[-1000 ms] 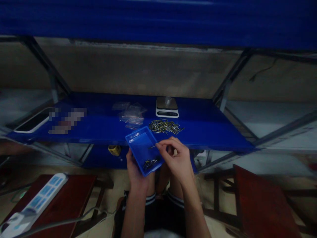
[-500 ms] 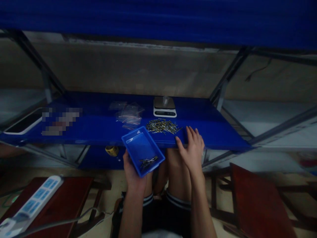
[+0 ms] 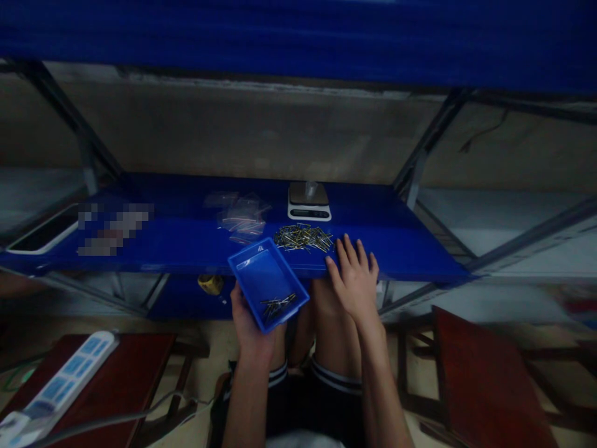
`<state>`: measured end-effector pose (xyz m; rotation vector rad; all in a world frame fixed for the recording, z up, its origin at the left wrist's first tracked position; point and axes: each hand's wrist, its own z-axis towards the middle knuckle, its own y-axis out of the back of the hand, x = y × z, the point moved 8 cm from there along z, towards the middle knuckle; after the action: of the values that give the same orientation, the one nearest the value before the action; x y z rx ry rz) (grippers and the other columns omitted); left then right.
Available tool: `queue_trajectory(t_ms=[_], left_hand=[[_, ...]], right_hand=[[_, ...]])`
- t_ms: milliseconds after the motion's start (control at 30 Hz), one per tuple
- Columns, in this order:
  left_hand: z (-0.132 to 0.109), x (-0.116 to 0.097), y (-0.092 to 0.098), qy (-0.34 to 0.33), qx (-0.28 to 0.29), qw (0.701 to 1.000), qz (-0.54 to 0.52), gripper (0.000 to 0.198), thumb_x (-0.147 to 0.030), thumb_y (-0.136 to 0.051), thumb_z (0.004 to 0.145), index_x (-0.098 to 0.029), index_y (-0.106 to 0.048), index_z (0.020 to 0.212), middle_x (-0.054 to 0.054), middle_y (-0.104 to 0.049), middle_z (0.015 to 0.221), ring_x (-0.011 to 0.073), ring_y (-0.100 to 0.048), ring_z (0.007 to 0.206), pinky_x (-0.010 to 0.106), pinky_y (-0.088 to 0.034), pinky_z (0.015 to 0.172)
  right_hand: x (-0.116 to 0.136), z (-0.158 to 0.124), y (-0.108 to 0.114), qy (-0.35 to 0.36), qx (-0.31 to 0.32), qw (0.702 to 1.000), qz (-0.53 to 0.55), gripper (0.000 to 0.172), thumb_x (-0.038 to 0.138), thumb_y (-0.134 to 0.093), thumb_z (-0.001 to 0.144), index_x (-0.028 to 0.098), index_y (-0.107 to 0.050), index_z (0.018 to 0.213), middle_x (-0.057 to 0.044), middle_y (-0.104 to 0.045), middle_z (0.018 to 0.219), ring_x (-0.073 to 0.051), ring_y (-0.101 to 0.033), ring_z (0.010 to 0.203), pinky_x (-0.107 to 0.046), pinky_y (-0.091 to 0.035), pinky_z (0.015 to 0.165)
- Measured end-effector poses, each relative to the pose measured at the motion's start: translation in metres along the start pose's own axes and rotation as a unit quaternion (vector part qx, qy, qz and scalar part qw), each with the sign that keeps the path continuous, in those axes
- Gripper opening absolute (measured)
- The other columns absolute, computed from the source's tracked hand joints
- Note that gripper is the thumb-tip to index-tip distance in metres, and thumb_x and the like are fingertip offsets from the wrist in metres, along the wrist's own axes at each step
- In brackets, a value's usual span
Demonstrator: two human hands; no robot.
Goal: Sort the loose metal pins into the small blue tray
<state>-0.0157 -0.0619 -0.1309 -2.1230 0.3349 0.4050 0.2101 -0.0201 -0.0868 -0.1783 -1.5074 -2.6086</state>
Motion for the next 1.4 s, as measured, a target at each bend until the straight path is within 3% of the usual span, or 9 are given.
queue_trajectory(t_ms=[267, 533, 933, 1200, 1400], left_hand=[[-0.001, 0.003, -0.001, 0.019, 0.034, 0.999, -0.009, 0.033, -0.048, -0.063, 0.093, -0.021, -0.074, 0.108, 0.008, -0.080, 0.106, 0.0325, -0.073, 0.107, 0.054, -0.054, 0.105], [0.001, 0.001, 0.002, -0.006, 0.011, 1.000, 0.008, 0.032, -0.049, -0.065, 0.090, -0.021, -0.074, 0.104, 0.007, -0.079, 0.102, 0.0346, -0.072, 0.111, 0.057, -0.053, 0.105], [0.001, 0.000, 0.003, 0.006, 0.020, 1.000, -0.001, 0.032, -0.048, -0.066, 0.090, -0.022, -0.074, 0.107, 0.007, -0.079, 0.103, 0.0341, -0.073, 0.108, 0.055, -0.055, 0.102], [0.002, 0.000, 0.004, 0.001, 0.024, 1.000, 0.003, 0.032, -0.048, -0.067, 0.090, -0.022, -0.074, 0.109, 0.006, -0.079, 0.102, 0.0335, -0.073, 0.110, 0.054, -0.056, 0.102], [0.002, 0.000, 0.004, -0.002, 0.031, 1.000, 0.000, 0.033, -0.049, -0.068, 0.089, -0.023, -0.074, 0.110, 0.006, -0.079, 0.104, 0.0324, -0.072, 0.111, 0.054, -0.055, 0.104]], right_hand=[[0.000, -0.005, 0.004, -0.024, -0.035, 0.999, 0.014, 0.066, 0.055, -0.032, 0.111, 0.012, -0.047, 0.159, -0.011, -0.043, 0.166, -0.030, -0.036, 0.155, -0.052, -0.023, 0.127], [-0.001, -0.006, 0.004, -0.043, -0.072, 0.996, 0.030, 0.065, 0.053, -0.035, 0.110, 0.009, -0.051, 0.155, -0.015, -0.049, 0.161, -0.030, -0.041, 0.153, -0.054, -0.023, 0.127], [-0.013, -0.007, 0.013, -0.080, -0.153, 0.976, 0.131, 0.040, 0.042, -0.048, 0.107, 0.020, -0.076, 0.126, -0.007, -0.070, 0.138, -0.027, -0.059, 0.139, -0.051, -0.036, 0.121], [-0.014, -0.008, 0.018, -0.077, -0.167, 0.972, 0.148, 0.036, 0.039, -0.049, 0.108, 0.021, -0.078, 0.121, -0.006, -0.074, 0.132, -0.027, -0.063, 0.135, -0.049, -0.041, 0.117], [-0.019, -0.010, 0.023, -0.097, -0.204, 0.961, 0.156, 0.037, 0.037, -0.050, 0.109, 0.017, -0.078, 0.121, -0.012, -0.076, 0.127, -0.027, -0.069, 0.125, -0.047, -0.048, 0.112]])
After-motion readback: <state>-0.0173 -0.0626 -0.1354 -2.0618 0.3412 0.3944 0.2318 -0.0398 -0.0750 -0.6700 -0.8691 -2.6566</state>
